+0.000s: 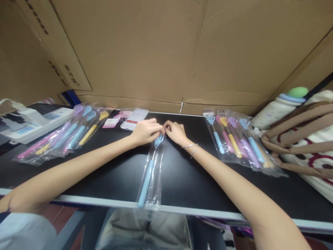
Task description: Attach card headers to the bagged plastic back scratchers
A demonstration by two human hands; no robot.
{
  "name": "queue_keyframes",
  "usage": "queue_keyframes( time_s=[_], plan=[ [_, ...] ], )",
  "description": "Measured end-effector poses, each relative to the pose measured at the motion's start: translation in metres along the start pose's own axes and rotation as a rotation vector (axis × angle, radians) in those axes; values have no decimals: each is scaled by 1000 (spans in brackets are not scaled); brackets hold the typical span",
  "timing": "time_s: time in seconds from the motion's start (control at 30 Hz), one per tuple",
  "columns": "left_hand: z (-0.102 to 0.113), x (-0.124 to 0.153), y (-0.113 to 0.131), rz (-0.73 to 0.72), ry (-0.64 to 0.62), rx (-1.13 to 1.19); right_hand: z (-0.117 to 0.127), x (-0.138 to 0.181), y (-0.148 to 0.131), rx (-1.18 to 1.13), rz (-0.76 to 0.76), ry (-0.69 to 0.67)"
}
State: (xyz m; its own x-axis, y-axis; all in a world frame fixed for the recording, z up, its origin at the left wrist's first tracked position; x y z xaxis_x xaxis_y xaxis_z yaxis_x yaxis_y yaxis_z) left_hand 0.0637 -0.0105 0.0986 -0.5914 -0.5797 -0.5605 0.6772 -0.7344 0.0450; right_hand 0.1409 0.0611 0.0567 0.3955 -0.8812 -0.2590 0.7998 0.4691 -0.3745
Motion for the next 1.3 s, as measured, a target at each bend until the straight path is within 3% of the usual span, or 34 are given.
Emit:
queue_keyframes(
  time_s=[0.23,0.47,0.63,0.77,1.07,1.2,1.3],
  plan=[
    [3,8,51,-362,-127,-118,-1,0,1,-1,-12,-7],
    [29,64,72,-586,-136,-165,-3,-2,2,12,19,21],
    [35,89,73,-596,-175,-248,-3,-3,3,5,24,22],
    [34,91,82,-652,-159,-259,-3,-2,3,6,18,21],
    [31,91,105,-816,2,-286,0,1,-4,-19,94,74],
    [32,94,104,-860,-20,-329,4,1,-2,-85,66,95],
    [42,99,97,-862,-44,-292,19,2,2,-129,92,197]
  ],
)
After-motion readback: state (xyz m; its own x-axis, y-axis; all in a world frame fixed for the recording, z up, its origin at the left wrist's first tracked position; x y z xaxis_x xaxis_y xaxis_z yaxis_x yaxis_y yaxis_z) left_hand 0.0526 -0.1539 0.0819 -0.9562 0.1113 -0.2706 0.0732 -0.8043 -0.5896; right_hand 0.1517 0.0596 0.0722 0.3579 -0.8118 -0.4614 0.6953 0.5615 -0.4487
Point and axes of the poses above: each hand's wrist, its own x-axis away from the middle knuckle, its own z-axis out of the back of the hand, y = z × x, the point moved 10 cm from there along -x, towards the middle knuckle, and after that the axes turned 3 degrees about x, right-handed, at the moved point
